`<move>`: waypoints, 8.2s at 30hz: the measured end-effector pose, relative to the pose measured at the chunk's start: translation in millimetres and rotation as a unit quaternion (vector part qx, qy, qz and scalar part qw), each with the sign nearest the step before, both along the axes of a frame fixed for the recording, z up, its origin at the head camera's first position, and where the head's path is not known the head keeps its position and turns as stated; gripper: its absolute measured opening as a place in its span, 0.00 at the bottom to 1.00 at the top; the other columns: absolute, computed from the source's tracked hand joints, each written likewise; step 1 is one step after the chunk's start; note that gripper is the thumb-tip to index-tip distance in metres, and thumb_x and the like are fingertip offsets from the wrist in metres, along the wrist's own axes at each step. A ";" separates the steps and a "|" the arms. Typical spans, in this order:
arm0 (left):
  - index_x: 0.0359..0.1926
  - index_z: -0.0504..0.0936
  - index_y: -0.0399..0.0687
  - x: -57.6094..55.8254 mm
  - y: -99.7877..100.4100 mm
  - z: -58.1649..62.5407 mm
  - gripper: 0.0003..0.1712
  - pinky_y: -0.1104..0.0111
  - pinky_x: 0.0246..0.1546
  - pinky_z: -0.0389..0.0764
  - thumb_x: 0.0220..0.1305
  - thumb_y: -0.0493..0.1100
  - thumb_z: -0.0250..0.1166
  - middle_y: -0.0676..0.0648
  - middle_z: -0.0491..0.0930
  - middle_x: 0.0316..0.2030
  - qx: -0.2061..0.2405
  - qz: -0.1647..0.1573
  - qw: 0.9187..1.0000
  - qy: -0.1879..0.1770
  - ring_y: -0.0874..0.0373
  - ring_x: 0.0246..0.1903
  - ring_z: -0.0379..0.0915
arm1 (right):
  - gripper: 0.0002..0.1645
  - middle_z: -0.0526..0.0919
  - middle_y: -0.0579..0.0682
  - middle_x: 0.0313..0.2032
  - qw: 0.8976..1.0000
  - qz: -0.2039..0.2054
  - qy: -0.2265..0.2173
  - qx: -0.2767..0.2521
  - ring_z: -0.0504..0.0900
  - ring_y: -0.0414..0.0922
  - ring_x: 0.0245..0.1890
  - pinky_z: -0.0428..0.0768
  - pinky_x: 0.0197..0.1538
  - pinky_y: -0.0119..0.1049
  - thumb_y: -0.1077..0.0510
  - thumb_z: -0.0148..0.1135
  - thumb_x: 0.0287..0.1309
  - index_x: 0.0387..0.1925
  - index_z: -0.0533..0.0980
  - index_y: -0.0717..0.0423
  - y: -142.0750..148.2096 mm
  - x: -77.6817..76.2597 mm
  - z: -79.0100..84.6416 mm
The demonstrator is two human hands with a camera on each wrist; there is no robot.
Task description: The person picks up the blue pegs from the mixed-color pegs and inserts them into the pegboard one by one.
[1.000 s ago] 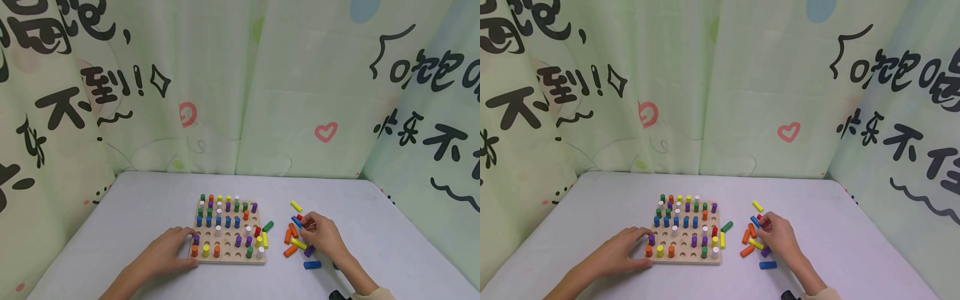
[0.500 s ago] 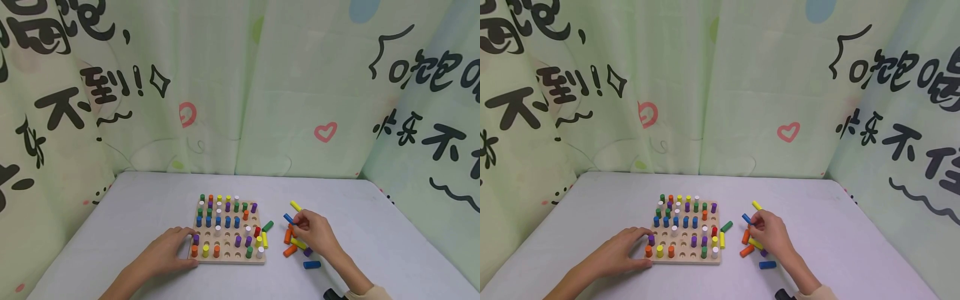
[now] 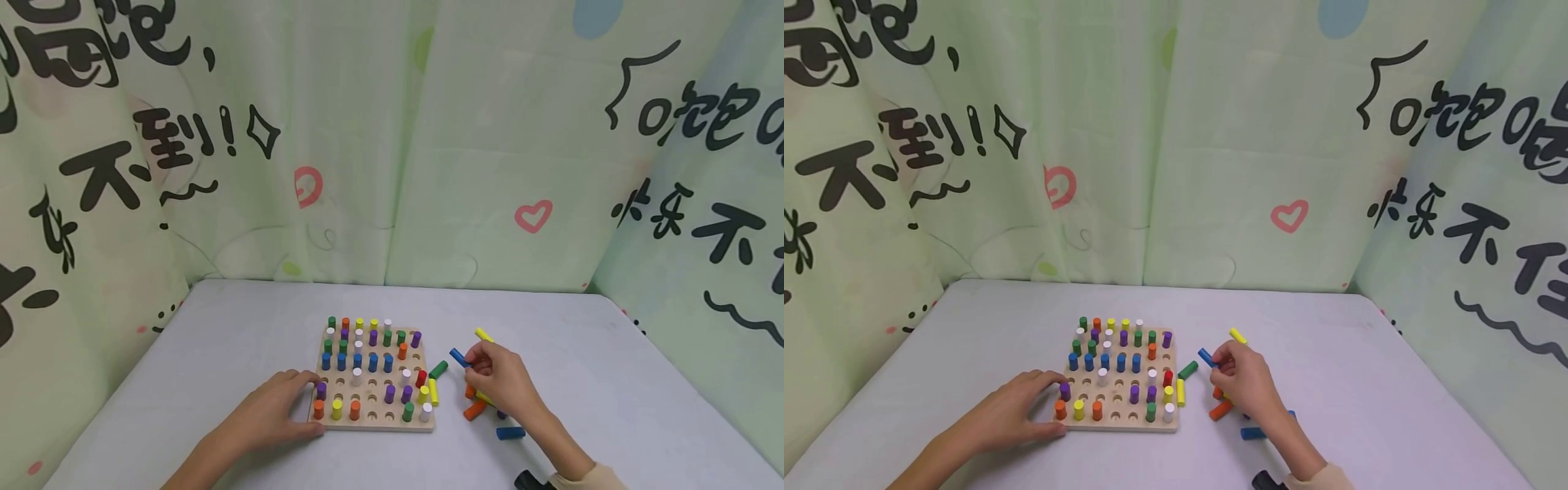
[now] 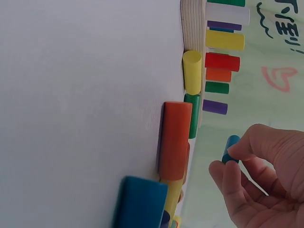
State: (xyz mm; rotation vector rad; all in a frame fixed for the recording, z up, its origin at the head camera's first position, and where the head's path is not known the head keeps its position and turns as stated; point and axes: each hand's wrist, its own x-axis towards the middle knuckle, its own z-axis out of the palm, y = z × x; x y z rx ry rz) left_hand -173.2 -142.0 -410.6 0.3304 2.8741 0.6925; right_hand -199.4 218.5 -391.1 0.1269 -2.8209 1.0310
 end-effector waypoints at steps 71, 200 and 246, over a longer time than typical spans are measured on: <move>0.59 0.80 0.53 -0.1 -1.7 3.1 0.41 0.41 0.60 0.77 0.44 0.60 0.83 0.41 0.79 0.60 -0.005 -0.005 1.000 -0.004 0.42 0.61 0.74 | 0.06 0.86 0.47 0.36 0.987 0.149 0.046 -0.032 0.81 0.40 0.34 0.83 0.40 0.25 0.68 0.70 0.60 0.39 0.83 0.59 -66.2 -16.6 -0.6; 0.59 0.79 0.53 1.9 -2.0 1.5 0.42 0.41 0.60 0.77 0.44 0.60 0.83 0.41 0.79 0.60 -0.006 -0.013 1.000 0.006 0.42 0.62 0.73 | 0.15 0.82 0.41 0.31 0.979 0.050 -0.160 0.119 0.74 0.42 0.31 0.77 0.33 0.29 0.68 0.78 0.48 0.36 0.82 0.53 54.5 44.6 0.0; 0.60 0.78 0.51 2.7 -2.9 2.5 0.43 0.41 0.60 0.77 0.45 0.60 0.83 0.40 0.78 0.61 0.002 -0.017 1.000 0.009 0.41 0.62 0.73 | 0.13 0.79 0.45 0.31 0.993 0.099 -0.063 0.019 0.77 0.41 0.32 0.80 0.33 0.27 0.66 0.71 0.55 0.42 0.79 0.58 -2.0 19.7 10.3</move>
